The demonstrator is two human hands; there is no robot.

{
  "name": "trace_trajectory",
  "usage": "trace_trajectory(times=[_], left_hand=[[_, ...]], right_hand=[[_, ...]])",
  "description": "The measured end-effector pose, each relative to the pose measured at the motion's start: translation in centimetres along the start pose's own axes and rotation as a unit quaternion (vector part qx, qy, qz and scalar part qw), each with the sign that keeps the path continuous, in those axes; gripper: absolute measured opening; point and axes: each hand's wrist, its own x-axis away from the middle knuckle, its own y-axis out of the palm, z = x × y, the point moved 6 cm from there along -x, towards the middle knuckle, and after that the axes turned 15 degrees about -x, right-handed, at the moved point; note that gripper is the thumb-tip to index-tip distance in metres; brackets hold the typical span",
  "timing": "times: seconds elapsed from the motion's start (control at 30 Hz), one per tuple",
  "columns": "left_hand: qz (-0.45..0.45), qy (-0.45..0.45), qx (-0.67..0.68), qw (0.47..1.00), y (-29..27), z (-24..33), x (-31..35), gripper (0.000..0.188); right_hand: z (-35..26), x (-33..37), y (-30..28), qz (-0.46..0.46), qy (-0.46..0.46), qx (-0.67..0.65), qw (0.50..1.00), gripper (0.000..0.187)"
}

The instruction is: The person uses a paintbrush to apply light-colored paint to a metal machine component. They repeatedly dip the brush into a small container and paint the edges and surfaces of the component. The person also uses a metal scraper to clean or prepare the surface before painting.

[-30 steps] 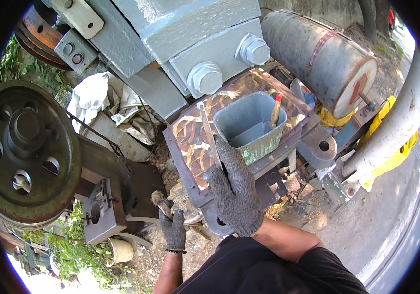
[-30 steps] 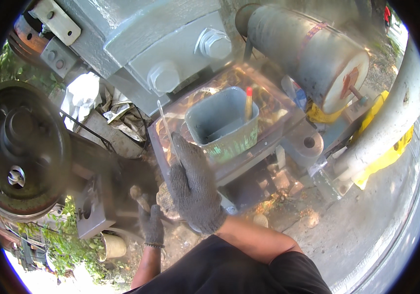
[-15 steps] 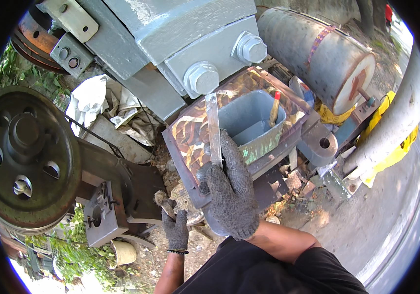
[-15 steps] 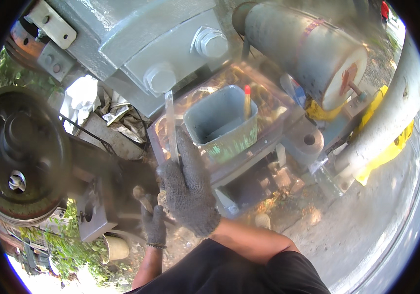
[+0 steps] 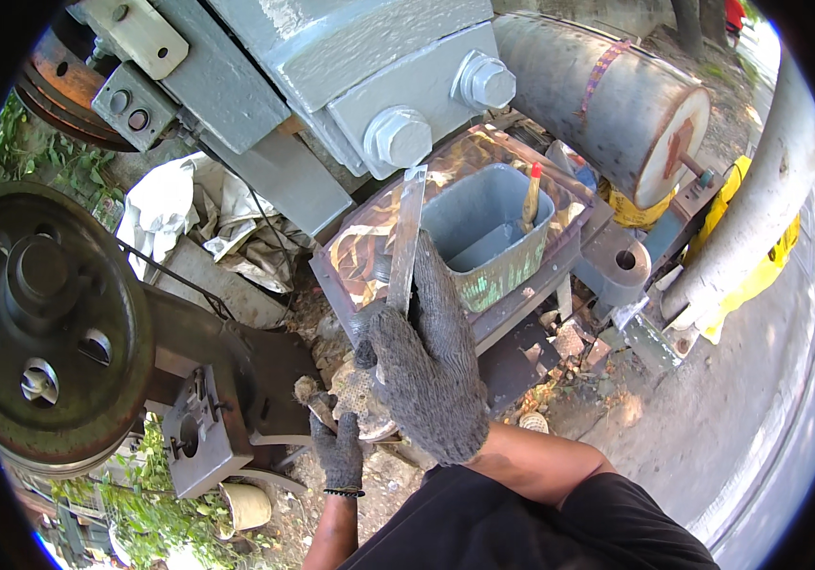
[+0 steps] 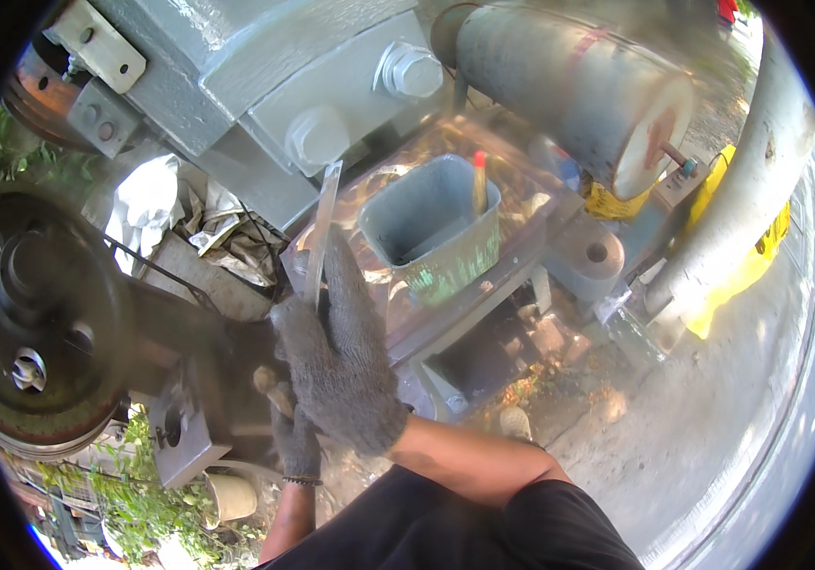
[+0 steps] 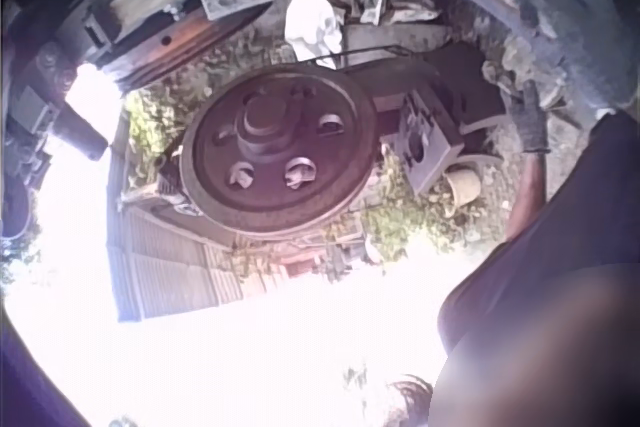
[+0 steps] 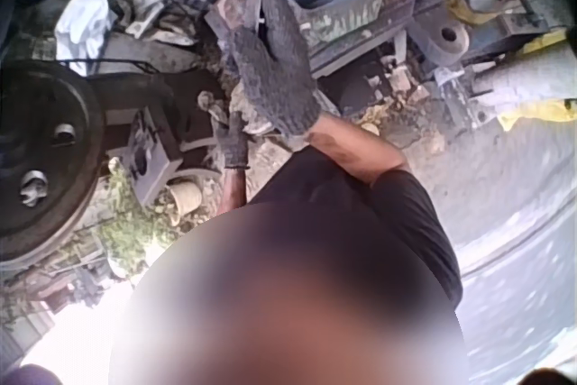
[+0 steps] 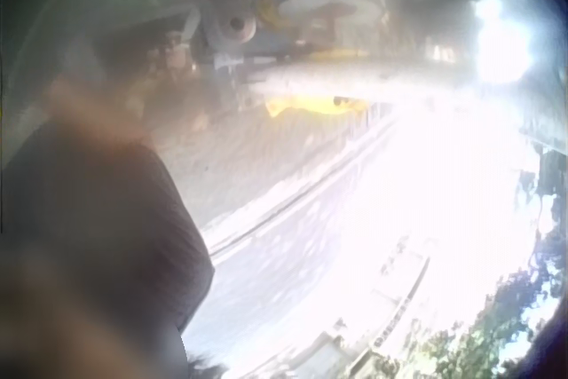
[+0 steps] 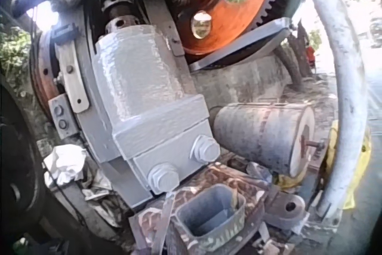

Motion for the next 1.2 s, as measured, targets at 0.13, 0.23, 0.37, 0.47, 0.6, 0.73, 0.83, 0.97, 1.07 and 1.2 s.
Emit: trace_trajectory(times=[0.13, 0.23, 0.37, 0.47, 0.6, 0.73, 0.83, 0.97, 1.07, 1.2], left_hand=[[-0.011, 0.013, 0.028, 0.999, -0.7, -1.0, -1.2, 0.053], [-0.029, 0.009, 0.025, 0.999, -1.6, -1.6, -2.2, 0.052], [-0.025, 0.059, -0.024, 0.998, -2.5, -2.1, -4.2, 0.052], [-0.066, 0.058, -0.011, 0.996, -2.7, -3.2, -5.5, 0.052], [-0.093, 0.046, -0.001, 0.995, -1.9, -4.3, -7.1, 0.053], [-0.115, 0.061, -0.005, 0.991, -1.2, -3.8, -8.3, 0.05], [-0.136, 0.041, 0.035, 0.989, -0.3, -3.6, -8.4, 0.048], [-0.133, 0.03, 0.087, 0.987, 1.1, -3.9, -8.5, 0.048], [-0.125, 0.024, 0.084, 0.988, 2.0, -4.4, -8.5, 0.048], [-0.092, 0.006, 0.049, 0.995, 2.8, -4.1, -7.7, 0.048]], right_hand=[[0.2, -0.1, 1.3, 0.04, -0.032, -0.018, 0.998, 0.054], [0.3, -0.4, 2.2, 0.052, -0.029, -0.006, 0.998, 0.054], [0.4, 1.2, 3.3, 0.035, 0.0, -0.034, 0.999, 0.058], [0.8, 2.6, 3.4, 0.036, -0.037, -0.009, 0.999, 0.06], [1.8, 4.4, -0.2, 0.09, -0.054, 0.097, 0.99, 0.057], [2.3, 6.9, -5.5, 0.213, -0.011, 0.186, 0.959, 0.052], [0.7, 7.3, -7.1, 0.185, -0.063, 0.219, 0.956, 0.048], [-2.0, 6.2, -6.8, 0.126, -0.134, 0.467, 0.865, 0.043], [-2.6, 4.7, -6.5, 0.088, -0.124, 0.453, 0.879, 0.041], [-2.1, 1.5, -4.5, 0.024, -0.16, 0.483, 0.861, 0.043]])
